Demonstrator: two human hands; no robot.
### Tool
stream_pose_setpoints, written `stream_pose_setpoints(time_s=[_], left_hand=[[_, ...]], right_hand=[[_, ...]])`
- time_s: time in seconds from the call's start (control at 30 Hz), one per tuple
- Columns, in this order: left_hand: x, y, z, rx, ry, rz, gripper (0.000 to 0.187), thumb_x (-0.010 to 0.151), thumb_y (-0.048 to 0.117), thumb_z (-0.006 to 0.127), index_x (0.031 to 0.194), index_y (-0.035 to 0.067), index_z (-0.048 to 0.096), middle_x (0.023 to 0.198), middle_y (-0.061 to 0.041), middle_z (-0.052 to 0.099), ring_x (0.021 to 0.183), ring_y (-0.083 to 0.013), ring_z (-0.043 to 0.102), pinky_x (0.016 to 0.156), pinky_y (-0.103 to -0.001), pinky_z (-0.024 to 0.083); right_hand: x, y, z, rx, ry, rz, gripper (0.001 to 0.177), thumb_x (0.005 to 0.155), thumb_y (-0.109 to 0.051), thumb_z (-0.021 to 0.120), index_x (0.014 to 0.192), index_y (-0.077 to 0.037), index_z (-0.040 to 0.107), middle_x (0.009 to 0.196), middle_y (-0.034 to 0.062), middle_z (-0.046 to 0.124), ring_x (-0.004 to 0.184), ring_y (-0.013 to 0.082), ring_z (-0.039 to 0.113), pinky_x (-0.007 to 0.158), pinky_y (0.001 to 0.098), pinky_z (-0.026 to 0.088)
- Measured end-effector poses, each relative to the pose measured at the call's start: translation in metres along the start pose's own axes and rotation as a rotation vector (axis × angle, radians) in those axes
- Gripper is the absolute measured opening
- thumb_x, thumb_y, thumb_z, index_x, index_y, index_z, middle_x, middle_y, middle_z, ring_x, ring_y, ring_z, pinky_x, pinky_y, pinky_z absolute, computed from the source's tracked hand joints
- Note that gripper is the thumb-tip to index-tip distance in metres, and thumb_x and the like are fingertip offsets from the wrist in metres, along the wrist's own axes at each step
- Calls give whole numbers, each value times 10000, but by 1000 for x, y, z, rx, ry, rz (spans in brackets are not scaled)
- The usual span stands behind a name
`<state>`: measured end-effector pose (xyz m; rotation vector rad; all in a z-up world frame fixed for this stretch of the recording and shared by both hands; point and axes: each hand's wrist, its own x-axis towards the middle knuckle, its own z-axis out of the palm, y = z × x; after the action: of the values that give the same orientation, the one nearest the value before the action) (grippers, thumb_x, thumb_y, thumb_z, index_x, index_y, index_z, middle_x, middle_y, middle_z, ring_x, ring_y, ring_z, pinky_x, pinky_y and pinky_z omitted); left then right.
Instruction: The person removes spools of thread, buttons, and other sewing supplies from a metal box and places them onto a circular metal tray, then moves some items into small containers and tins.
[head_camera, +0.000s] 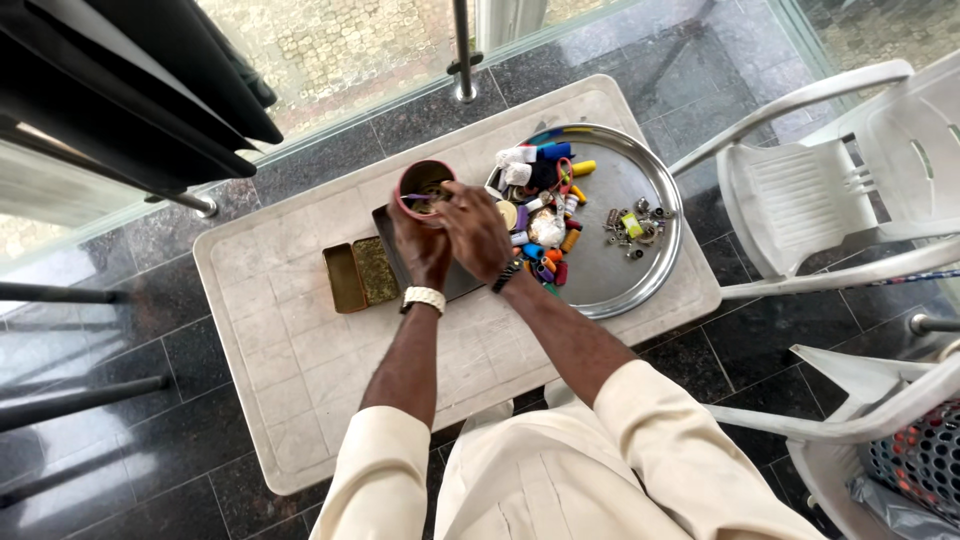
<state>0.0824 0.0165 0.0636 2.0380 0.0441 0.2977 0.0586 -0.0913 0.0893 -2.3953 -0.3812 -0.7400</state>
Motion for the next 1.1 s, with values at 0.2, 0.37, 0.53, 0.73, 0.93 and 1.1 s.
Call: stream_pose_setpoints(time_s=[0.2, 0.37, 0.53, 0.73, 0.93, 1.1], left_hand=[[-45, 63, 49, -179, -137, 66, 869, 823, 329, 893, 1483, 66, 392, 1364, -178, 639, 1238, -306, 678, 1014, -431, 579], [-84, 96, 95, -224, -221, 127, 907, 779, 270, 921, 1490, 55, 400, 1380, -190, 619, 1261, -313, 652, 1035, -429, 557], [-127, 110, 133, -393, -340, -77, 1038, 645, 297, 942, 1469, 53, 360, 1349, -153, 626, 1242, -285, 651, 1032, -401, 566], [-175, 100, 168, -359, -410, -119, 1071, 656, 324, 932, 1501, 58, 331, 1392, -155, 569, 1294, -308, 601, 1063, -421, 530], [-204, 75, 197, -99, -425, -109, 1125, 591, 324, 980, 1498, 76, 362, 1430, -168, 506, 1358, -358, 468, 1149, -483, 404], [-203, 59, 210, -81, -417, 27, 1117, 587, 291, 987, 1498, 104, 368, 1438, -159, 517, 1373, -350, 481, 1160, -473, 416]], right_hand=[[-36, 17, -99, -5, 69, 204, 452, 938, -67, 694, 1376, -33, 586, 1439, 176, 523, 1308, 379, 524, 1121, 492, 442], [-86, 57, -133, -61, 129, 297, 493, 1008, -153, 637, 1471, -45, 509, 1487, 169, 519, 1387, 354, 504, 1189, 496, 403], [-171, 114, -147, 1, 253, 436, 566, 1080, -274, 543, 1544, 11, 387, 1538, 231, 446, 1437, 372, 450, 1194, 502, 400], [-273, 206, -134, -37, 160, 1338, 668, 936, -278, 622, 1530, -44, 429, 1288, 182, 541, 1084, 290, 631, 956, 411, 537], [-306, 266, -115, 88, 89, 1361, 870, 808, -310, 762, 1545, -51, 378, 1292, 186, 528, 991, 270, 661, 862, 390, 582], [-304, 287, -108, 86, 53, 1313, 980, 771, -335, 822, 1570, -64, 324, 1305, 204, 506, 1027, 299, 648, 886, 395, 587]])
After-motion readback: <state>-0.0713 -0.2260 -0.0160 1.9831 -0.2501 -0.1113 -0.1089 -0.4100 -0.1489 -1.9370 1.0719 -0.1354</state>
